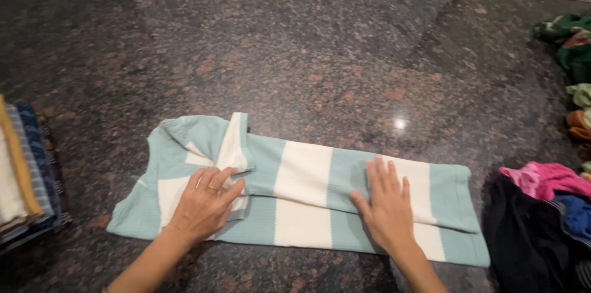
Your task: The person folds three t-shirts one by one on a dark tiled floor. They first fold a light blue and white striped shirt, then a blue patterned shirt, and finally a dark green shirt, placing each folded item into a neat stack.
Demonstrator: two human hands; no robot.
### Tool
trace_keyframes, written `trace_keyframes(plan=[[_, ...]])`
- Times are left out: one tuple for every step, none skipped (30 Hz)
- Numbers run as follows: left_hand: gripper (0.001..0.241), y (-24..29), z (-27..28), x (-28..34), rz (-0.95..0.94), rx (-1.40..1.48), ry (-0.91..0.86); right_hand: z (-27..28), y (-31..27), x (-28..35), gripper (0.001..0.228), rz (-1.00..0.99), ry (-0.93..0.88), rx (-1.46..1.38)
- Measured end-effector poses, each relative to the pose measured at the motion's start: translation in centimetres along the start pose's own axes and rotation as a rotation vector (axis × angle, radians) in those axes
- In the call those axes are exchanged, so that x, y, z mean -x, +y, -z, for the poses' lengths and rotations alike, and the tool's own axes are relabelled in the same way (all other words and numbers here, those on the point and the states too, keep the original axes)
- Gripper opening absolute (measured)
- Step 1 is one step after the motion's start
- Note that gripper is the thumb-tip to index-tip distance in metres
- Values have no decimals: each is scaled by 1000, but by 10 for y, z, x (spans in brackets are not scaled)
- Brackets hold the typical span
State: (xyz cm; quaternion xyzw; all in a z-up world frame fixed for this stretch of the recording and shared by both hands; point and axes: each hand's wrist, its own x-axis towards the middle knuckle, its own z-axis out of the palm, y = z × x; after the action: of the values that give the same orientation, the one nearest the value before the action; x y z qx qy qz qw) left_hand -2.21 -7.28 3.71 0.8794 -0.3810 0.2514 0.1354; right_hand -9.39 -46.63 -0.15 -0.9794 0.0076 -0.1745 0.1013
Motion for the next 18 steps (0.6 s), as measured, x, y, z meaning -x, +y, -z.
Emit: trace_keyframes(plan=[[39, 0, 0, 4, 56, 39, 19, -4, -10, -7, 71, 5, -83, 45], [34, -2, 0, 10, 202, 60, 17, -6, -19, -10, 75, 13, -166, 92], [30, -5, -1, 16, 349, 80, 16, -6, -24, -12, 73, 9, -166, 99], [26, -10, -4, 19, 495, 100, 22, -4, -28, -16, 71, 7, -162, 107], [23, -19, -7, 21, 691, 204, 35, -3, -32, -20, 70, 4, -158, 116], [22, -30, -12, 22, 889, 315, 47, -3, -39, -24, 59, -9, -106, -13], [21, -42, -17, 24, 1086, 428, 60, -5, -48, -28, 48, -22, -57, -143], [25, -55, -21, 25, 1201, 675, 117, -9, -60, -30, 40, -38, -9, -274], [29, -70, -24, 25, 1304, 927, 180, -17, -75, -41, 37, -93, -68, -447], [33, -84, -26, 26, 1390, 1186, 246, -28, -94, -55, 37, -151, -130, -618], [41, -95, -27, 28, 1422, 1307, 233, -38, -115, -69, 39, -189, -187, -678], [49, -104, -27, 30, 1450, 1430, 216, -48, -137, -82, 42, -230, -245, -736], [57, -111, -25, 31, 1476, 1554, 197, -58, -161, -99, 47, -269, -306, -645], [63, -116, -24, 31, 1480, 1568, 155, -67, -183, -116, 53, -305, -365, -552], [69, -119, -23, 31, 1485, 1582, 113, -74, -202, -133, 51, -368, -447, -559], [75, -120, -21, 31, 1490, 1597, 68, -77, -218, -142, 48, -433, -531, -563], [82, -122, -18, 31, 1522, 1639, 60, -78, -230, -144, 39, -290, -405, -652], [89, -125, -16, 29, 1551, 1683, 52, -78, -240, -147, 32, -147, -275, -736]])
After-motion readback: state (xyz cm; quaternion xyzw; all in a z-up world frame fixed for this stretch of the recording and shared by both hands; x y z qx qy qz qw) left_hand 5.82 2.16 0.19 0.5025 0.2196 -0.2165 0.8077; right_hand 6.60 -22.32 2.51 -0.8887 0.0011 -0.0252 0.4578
